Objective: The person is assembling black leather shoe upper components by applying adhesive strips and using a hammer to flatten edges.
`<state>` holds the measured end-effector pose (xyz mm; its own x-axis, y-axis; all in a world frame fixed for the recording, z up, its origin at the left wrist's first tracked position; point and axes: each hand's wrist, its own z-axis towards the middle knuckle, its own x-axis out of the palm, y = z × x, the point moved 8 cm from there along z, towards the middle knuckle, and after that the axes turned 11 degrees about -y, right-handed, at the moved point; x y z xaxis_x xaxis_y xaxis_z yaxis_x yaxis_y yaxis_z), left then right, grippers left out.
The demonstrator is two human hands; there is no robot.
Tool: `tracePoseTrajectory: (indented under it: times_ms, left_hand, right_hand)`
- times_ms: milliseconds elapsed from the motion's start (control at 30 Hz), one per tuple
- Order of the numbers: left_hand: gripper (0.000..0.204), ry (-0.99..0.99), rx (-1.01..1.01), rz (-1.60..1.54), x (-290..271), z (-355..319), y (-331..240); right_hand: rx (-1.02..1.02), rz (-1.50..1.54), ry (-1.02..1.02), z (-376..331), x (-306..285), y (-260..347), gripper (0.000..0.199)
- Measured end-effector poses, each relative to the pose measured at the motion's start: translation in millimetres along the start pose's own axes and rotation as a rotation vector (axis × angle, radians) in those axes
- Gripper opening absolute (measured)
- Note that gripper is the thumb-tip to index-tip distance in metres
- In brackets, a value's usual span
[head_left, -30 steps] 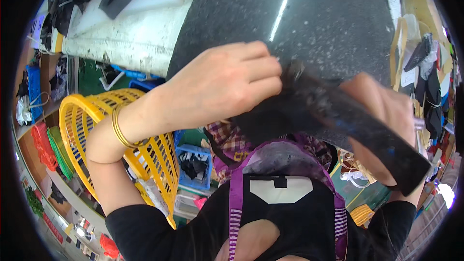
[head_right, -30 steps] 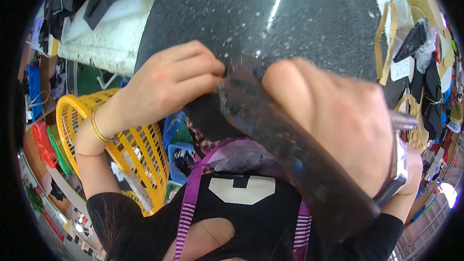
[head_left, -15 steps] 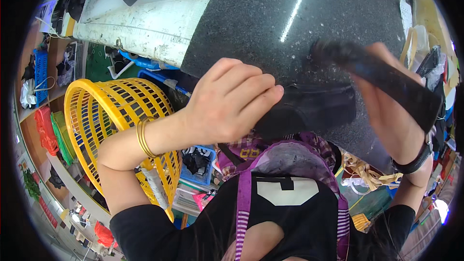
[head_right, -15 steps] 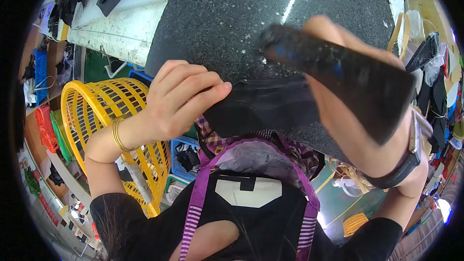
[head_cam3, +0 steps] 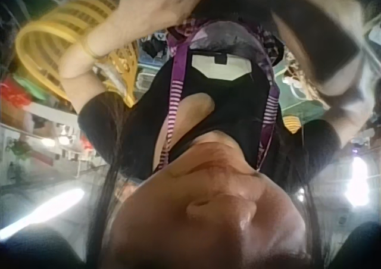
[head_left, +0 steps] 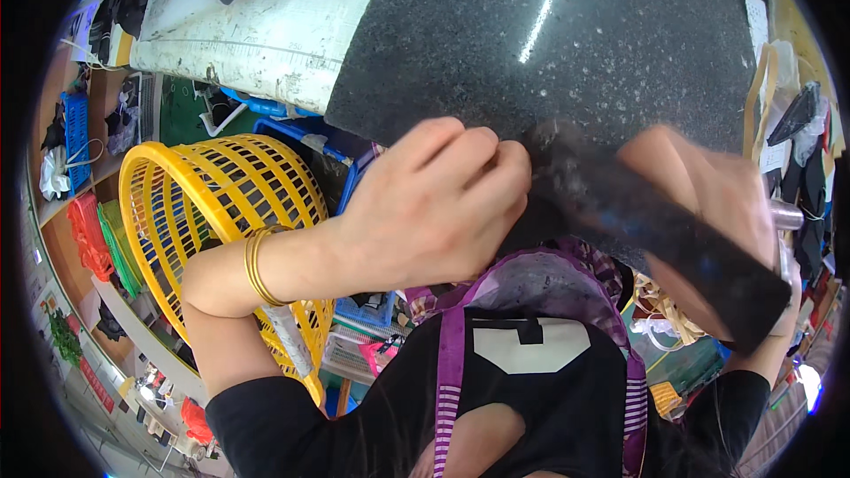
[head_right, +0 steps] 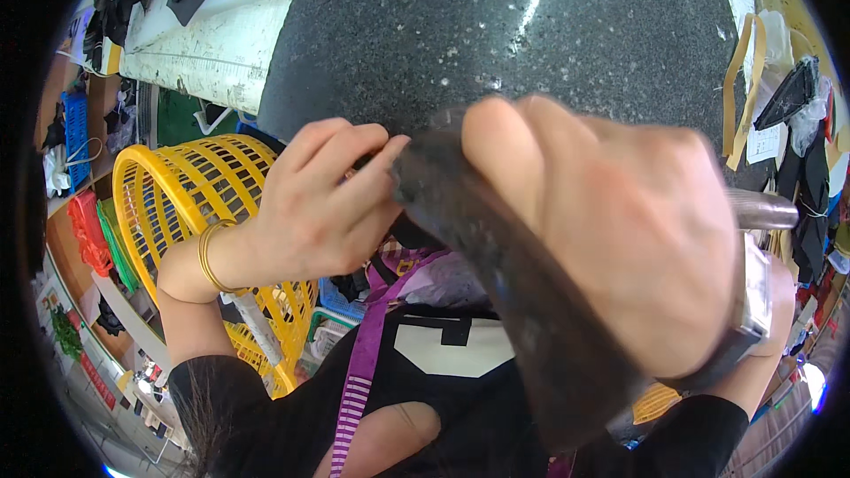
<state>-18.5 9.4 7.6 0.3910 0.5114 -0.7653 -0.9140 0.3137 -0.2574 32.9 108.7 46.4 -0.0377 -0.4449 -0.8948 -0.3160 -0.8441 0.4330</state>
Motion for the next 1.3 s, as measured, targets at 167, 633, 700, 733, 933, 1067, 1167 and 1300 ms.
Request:
tracePoseTrajectory:
  times_ms: [167, 633, 700, 733, 933, 1067, 1167, 1300]
  left_hand:
    - [0.030, -0.007, -0.165, -0.220, -8, -23, 30]
    - [0.016, 0.313, -0.329, -0.062, 7, -1, 31]
    - [0.013, 0.266, -0.284, -0.024, 2, 7, 35]
    - [0.011, 0.237, -0.263, 0.041, -4, 10, 51]
    - [0.018, 0.077, -0.300, 0.644, -86, 59, 183]
    - [0.031, -0.214, 0.011, 0.323, -41, 131, 158]
    - [0.028, -0.290, -0.177, 0.058, 11, 176, 192]
    - [0.026, -0.076, -0.196, 0.252, 46, 194, 206]
  right_hand:
    - [-0.104, -0.047, -0.032, 16, 3, 1, 0.012]
    - [-0.353, 0.065, -0.049, -3, 4, 10, 0.015]
    - [-0.307, 0.024, -0.158, -4, -8, -4, 0.015]
    - [-0.274, 0.020, -0.217, -3, -12, -12, 0.013]
    - [-0.216, -0.083, -0.335, -2, -37, -35, 0.010]
    - [-0.225, -0.154, -0.505, 23, -58, -44, 0.011]
    - [-0.181, -0.162, -0.743, 59, -82, -64, 0.015]
    - [-0.115, -0.253, -0.812, 80, -107, -98, 0.018]
